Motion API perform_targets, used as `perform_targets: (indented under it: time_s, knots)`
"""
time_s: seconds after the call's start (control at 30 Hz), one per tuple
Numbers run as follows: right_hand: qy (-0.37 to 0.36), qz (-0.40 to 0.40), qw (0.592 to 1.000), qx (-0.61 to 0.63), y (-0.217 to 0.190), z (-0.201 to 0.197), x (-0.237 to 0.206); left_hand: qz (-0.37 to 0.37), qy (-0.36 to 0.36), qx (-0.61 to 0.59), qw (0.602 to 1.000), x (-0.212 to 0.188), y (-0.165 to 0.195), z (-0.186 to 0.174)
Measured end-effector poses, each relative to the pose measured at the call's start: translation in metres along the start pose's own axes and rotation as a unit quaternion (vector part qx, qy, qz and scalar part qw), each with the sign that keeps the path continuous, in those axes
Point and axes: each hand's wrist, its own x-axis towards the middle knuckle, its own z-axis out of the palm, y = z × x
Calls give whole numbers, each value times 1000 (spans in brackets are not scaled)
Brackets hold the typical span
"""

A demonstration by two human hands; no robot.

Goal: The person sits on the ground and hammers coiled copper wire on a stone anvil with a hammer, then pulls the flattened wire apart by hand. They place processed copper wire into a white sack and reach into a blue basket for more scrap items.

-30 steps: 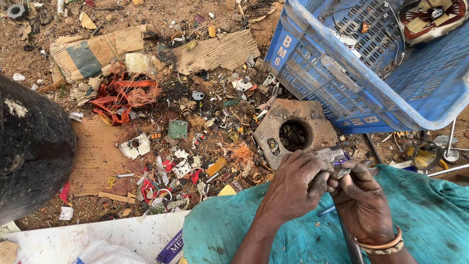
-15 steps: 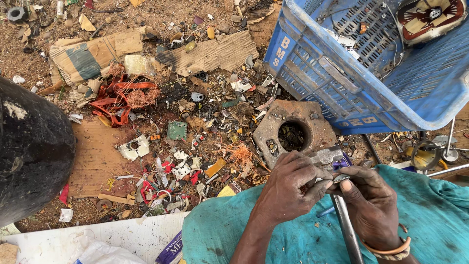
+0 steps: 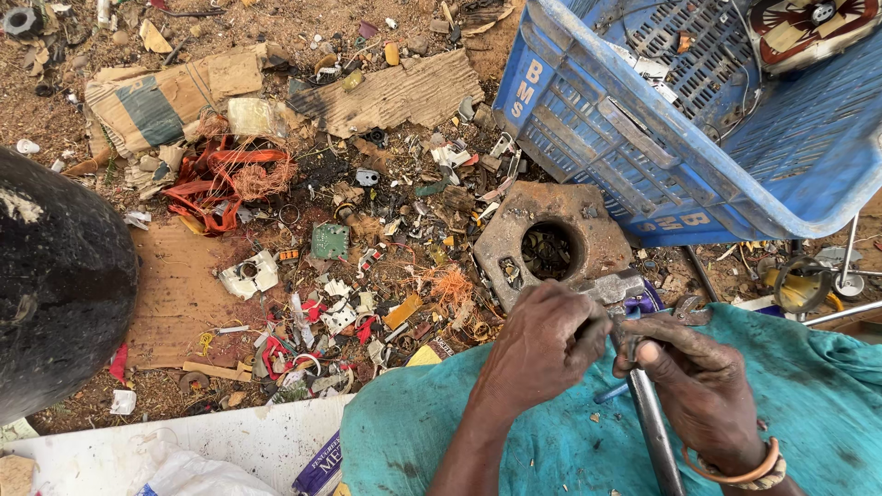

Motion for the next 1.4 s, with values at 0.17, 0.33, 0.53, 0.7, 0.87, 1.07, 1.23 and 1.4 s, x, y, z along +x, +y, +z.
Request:
perform_targets:
  time_s: [0.17, 0.33, 0.53, 0.7, 0.87, 1.07, 1.23, 1.4]
  knots:
    - [96, 49, 993, 42, 12, 4, 11, 82, 109, -24, 990, -3, 1, 4]
    - [149, 27, 951, 271, 8, 3, 20, -10, 61, -135, 989, -4, -9, 4]
    - [104, 85, 985, -107, 0, 16, 18, 24, 155, -129, 979, -6, -19, 9]
    - [27, 82, 996, -26, -6, 14, 29, -24, 179, -260, 948, -6, -20, 4]
    - [-9, 26, 997, 75, -11, 15, 26, -73, 134, -99, 983, -4, -22, -18]
    - [32, 84, 995, 53, -15, 11, 23, -48, -39, -163, 985, -4, -11, -9]
    - [5, 68, 998, 18, -20, 6, 20, -84, -46, -184, 978, 1, -8, -7]
    - [62, 87, 990, -97, -23, 12, 17, 49, 106, -48, 992, -2, 0, -3]
